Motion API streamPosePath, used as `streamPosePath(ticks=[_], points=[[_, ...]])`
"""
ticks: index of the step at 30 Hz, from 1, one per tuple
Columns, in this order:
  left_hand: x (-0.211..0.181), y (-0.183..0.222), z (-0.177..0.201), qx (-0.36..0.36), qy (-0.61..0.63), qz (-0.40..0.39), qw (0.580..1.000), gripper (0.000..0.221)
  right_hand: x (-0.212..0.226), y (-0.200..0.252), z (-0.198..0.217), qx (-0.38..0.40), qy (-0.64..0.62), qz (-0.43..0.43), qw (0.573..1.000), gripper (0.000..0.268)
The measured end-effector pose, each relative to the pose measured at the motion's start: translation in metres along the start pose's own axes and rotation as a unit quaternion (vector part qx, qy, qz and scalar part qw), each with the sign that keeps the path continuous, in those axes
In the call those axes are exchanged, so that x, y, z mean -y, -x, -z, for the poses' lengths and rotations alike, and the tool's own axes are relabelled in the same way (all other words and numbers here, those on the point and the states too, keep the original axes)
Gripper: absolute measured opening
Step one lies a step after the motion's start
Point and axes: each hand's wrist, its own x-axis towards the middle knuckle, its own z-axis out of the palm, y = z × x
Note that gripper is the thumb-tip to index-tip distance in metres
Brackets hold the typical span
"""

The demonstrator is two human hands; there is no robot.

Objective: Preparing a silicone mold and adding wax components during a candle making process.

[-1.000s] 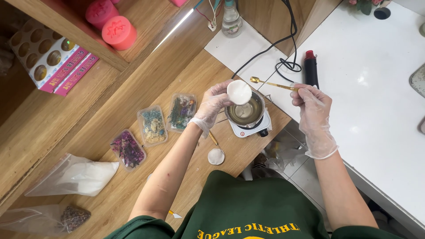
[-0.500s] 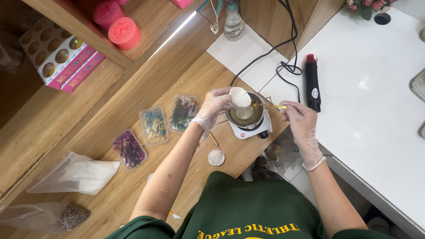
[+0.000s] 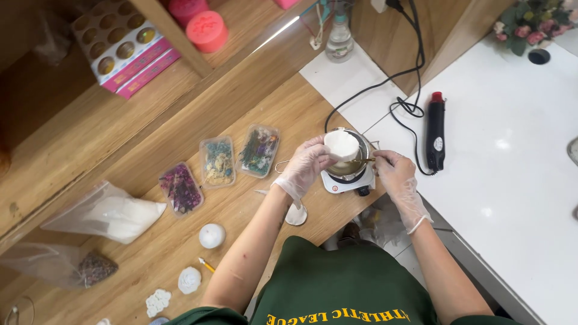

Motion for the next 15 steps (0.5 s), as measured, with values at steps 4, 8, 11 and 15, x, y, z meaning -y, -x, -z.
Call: streamPosePath(ticks=[4,8,11,15], points=[[0.005,0.006,0.006,-0.004,0.017,-0.015,1.000,0.044,-0.003,-0.002,0.001,0.008,0.028,0.015,0.999,0.024],[0.001,0.023,0.002,-0.027,0.031,-0.036,0.998,0.047,0.002,-0.002,0.008,0.003,0.166,0.041,0.985,0.033],[-0.005,0.045,-0.004,-0.042,0.063,-0.052,0.996,0.046,0.001,-0.007,0.012,0.007,0.248,0.042,0.968,0.043],[-0.013,0.078,-0.010,-0.058,0.090,-0.074,0.992,0.048,0.003,-0.001,0.023,-0.073,0.293,0.146,0.942,0.051]])
